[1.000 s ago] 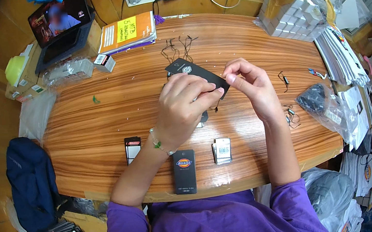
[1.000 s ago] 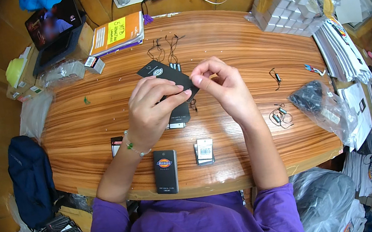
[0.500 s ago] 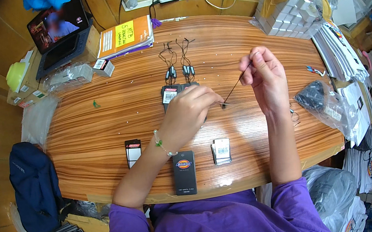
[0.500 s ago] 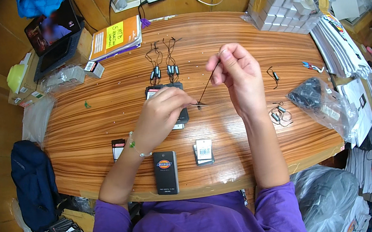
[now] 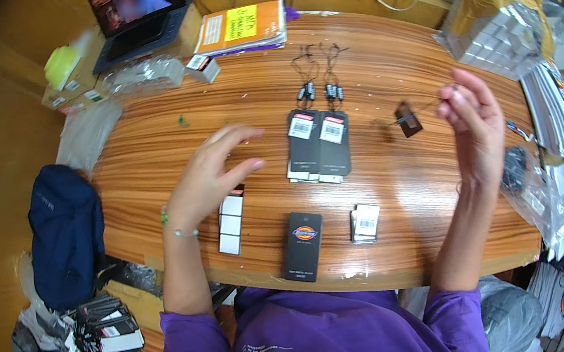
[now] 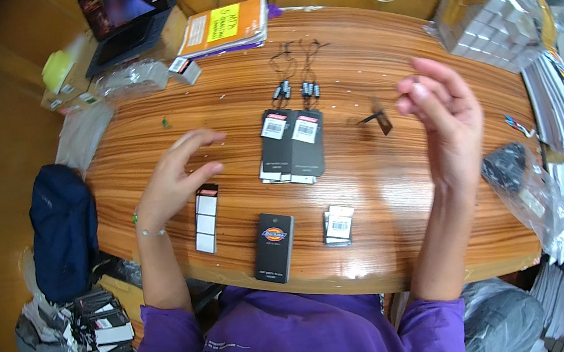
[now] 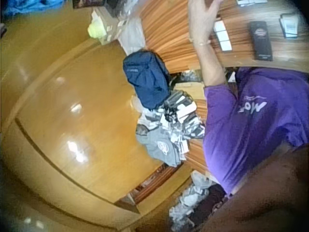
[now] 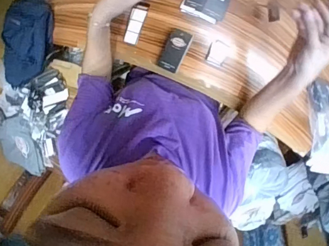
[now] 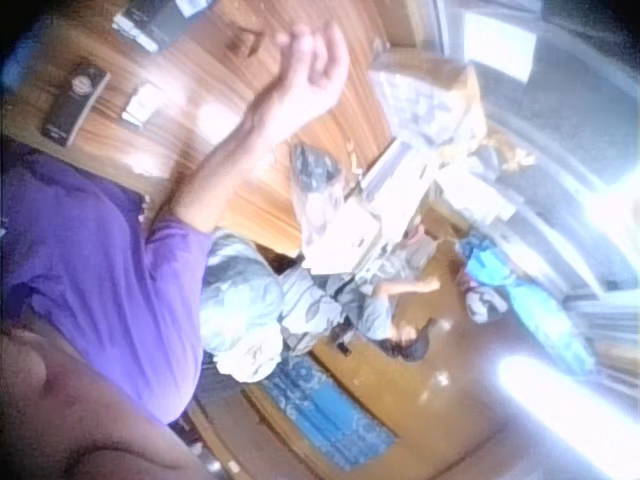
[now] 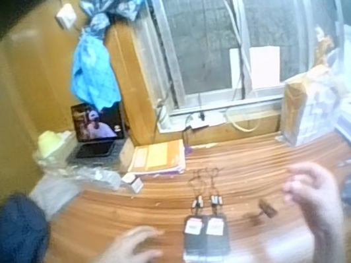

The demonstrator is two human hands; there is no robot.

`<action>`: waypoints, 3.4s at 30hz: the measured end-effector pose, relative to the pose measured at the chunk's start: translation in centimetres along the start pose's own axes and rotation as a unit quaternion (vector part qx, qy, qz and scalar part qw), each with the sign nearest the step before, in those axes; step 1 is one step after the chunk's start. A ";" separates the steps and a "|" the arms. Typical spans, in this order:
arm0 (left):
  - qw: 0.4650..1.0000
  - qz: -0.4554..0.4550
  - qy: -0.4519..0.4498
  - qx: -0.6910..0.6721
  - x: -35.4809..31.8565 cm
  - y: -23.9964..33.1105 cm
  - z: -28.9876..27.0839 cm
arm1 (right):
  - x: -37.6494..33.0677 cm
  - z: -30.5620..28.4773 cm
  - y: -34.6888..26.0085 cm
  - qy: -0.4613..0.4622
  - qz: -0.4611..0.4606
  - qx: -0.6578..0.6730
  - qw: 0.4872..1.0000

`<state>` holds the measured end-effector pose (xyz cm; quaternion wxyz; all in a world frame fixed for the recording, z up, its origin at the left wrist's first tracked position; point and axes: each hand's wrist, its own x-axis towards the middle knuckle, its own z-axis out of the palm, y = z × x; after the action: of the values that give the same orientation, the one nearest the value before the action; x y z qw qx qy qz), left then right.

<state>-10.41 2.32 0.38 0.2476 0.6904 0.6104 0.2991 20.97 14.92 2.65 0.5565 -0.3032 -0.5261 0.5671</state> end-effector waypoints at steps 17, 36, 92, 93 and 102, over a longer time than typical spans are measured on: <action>0.963 -0.105 0.166 -0.186 -6.9 -4.5 1.8 | -0.4 -0.2 -1.1 -0.042 -0.055 -0.008 0.998; 0.941 0.006 0.134 -0.310 4.1 9.8 7.4 | -3.0 5.0 -0.4 -0.131 -0.079 -0.257 0.954; 0.934 0.221 0.278 -0.047 4.7 9.1 8.7 | -2.6 4.5 -0.3 -0.197 0.092 0.433 0.875; 0.931 0.219 0.288 -0.047 4.8 9.1 8.9 | -2.7 4.9 -0.4 -0.191 0.099 0.432 0.876; 0.882 0.240 0.395 0.097 5.1 9.0 7.9 | -2.1 3.9 0.2 -0.187 0.100 0.438 0.874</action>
<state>1.86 6.40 1.84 -0.1614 0.6609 0.4993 0.5365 17.67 11.92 2.96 0.4641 0.0321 -0.2855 0.8379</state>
